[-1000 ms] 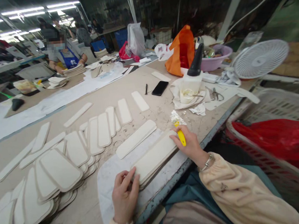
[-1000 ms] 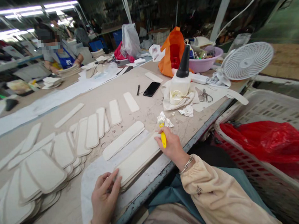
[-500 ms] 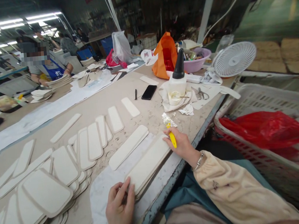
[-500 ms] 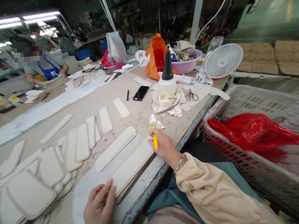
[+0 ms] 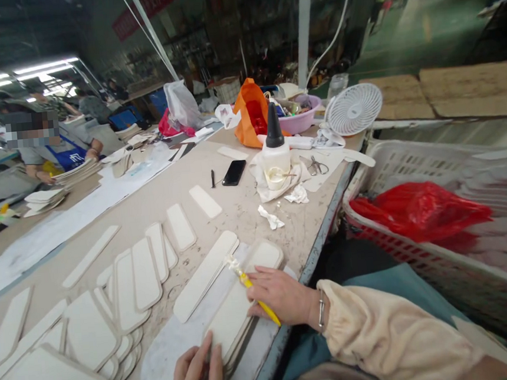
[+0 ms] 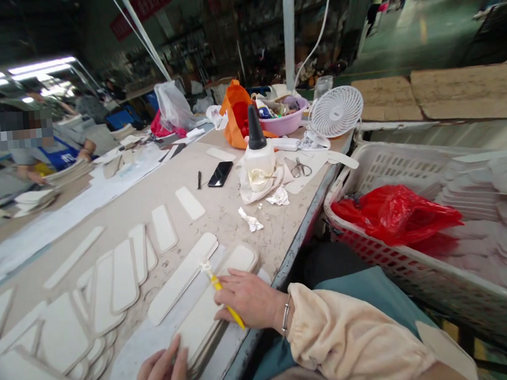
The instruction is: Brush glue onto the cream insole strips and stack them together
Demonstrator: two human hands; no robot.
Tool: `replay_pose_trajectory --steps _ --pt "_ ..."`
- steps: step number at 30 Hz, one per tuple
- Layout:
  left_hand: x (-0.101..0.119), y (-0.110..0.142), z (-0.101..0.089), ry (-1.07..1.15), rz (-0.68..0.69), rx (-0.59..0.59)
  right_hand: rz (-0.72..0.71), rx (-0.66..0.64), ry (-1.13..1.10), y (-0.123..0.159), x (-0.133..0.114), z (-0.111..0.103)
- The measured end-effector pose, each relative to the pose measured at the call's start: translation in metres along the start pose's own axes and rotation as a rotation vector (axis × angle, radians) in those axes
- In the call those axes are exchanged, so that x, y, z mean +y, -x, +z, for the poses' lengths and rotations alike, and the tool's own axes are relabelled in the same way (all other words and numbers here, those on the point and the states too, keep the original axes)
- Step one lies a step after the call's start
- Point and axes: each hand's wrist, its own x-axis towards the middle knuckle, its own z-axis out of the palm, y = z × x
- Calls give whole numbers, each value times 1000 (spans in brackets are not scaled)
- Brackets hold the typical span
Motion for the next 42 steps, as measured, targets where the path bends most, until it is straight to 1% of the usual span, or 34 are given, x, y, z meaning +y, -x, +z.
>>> replay_pose_trajectory --steps 4,6,8,11,13,14,18,22,25,27,29,32,35,39,42 --pt "9 0 -1 -2 -47 -32 195 91 74 10 27 -16" --pt "15 0 -2 7 -118 -42 313 152 95 13 38 -23" --pt "20 -3 -4 21 -247 -65 430 204 88 15 43 -27" --pt "25 -10 -11 34 -472 -176 532 208 66 16 44 -28" --pt "28 -15 -15 29 -556 -233 546 190 61 16 42 -27" --pt "29 -18 -16 29 -570 -233 547 188 55 16 42 -27" --pt "37 -24 -18 89 -580 -195 562 210 15 16 42 -28" --pt "43 -26 -17 125 -604 -201 607 180 25 15 41 -29" --pt "44 -24 -15 147 -583 -147 620 175 26 15 40 -28" --pt "44 -23 -13 265 -586 -72 633 174 20 15 40 -27" --pt "46 -23 -11 469 -630 8 645 179 8 15 41 -27" --pt "57 -29 -11 816 -712 53 630 217 -50 16 43 -29" --pt "76 -41 -17 1050 -735 62 595 318 -196 17 45 -32" --pt "97 -62 -28 1171 -725 73 574 456 -501 15 46 -36" --pt "106 -77 -33 1230 -707 103 567 507 -769 13 46 -38"
